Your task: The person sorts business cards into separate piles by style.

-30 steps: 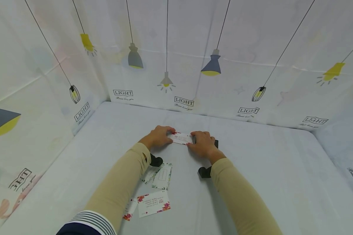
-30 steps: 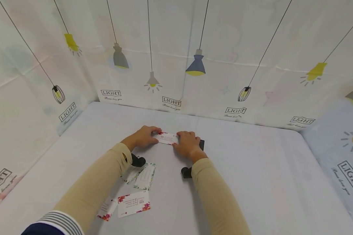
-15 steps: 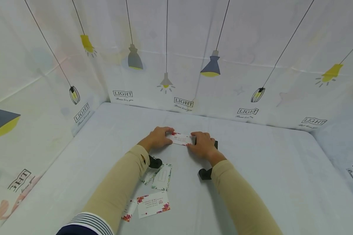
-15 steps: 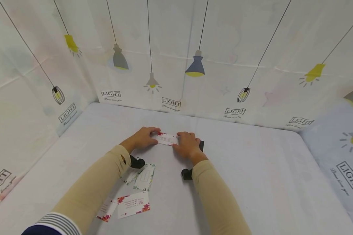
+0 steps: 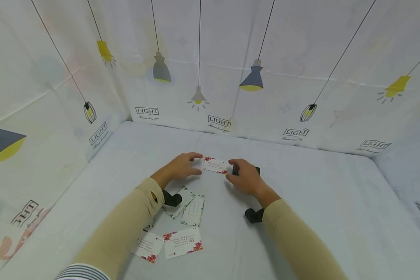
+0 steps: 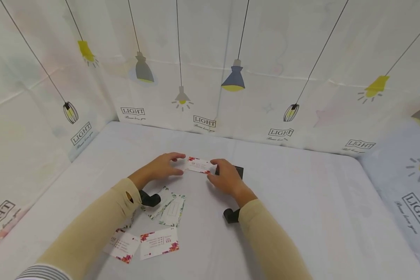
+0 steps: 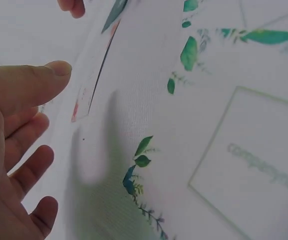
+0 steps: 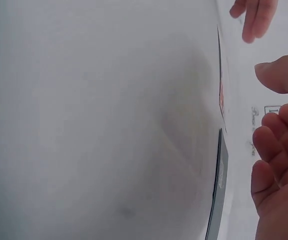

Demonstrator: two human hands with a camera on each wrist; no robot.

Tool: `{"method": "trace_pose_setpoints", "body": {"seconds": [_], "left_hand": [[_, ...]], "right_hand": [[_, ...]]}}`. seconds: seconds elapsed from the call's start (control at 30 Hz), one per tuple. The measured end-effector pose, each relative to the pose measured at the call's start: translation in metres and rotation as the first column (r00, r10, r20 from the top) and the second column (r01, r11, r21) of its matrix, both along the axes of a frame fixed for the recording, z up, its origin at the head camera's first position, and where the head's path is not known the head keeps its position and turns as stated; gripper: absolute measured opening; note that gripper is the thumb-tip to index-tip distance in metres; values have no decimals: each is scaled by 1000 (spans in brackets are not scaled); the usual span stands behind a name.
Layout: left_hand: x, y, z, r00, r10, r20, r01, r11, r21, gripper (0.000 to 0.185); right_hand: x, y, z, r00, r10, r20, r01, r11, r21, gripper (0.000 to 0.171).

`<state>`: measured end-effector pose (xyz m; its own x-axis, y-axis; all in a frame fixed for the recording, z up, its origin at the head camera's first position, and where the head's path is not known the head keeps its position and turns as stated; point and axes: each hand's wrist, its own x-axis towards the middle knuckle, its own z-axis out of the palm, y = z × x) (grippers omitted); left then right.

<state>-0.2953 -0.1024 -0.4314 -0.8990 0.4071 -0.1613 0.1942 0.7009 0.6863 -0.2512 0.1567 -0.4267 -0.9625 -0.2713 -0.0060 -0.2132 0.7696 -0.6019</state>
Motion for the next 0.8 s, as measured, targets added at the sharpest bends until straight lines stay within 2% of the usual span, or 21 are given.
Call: {"method": "trace_pose_setpoints", "body": {"seconds": [0.17, 0.37, 0.57, 0.7, 0.8], "left_hand": [[27, -7, 12, 1000, -11, 29, 11, 1000, 27, 64], [66, -15, 23, 999, -37, -5, 37, 996, 84, 64], [99, -22, 29, 998, -50, -45, 55, 990, 128, 68], [119, -26, 28, 998, -43, -48, 49, 990, 135, 69], [133, -28, 21, 999, -34, -36, 38, 991, 128, 70]], "right_hand": [[16, 2, 1, 999, 45, 16, -45, 999, -19, 53], [37, -2, 1, 993, 117, 19, -117, 993, -19, 52], [60, -13, 1, 979, 197, 43, -195, 980, -36, 56], [72, -18, 3, 963, 265, 49, -262, 964, -50, 58], [79, -21, 4, 949, 310, 60, -306, 950, -69, 58]]}}
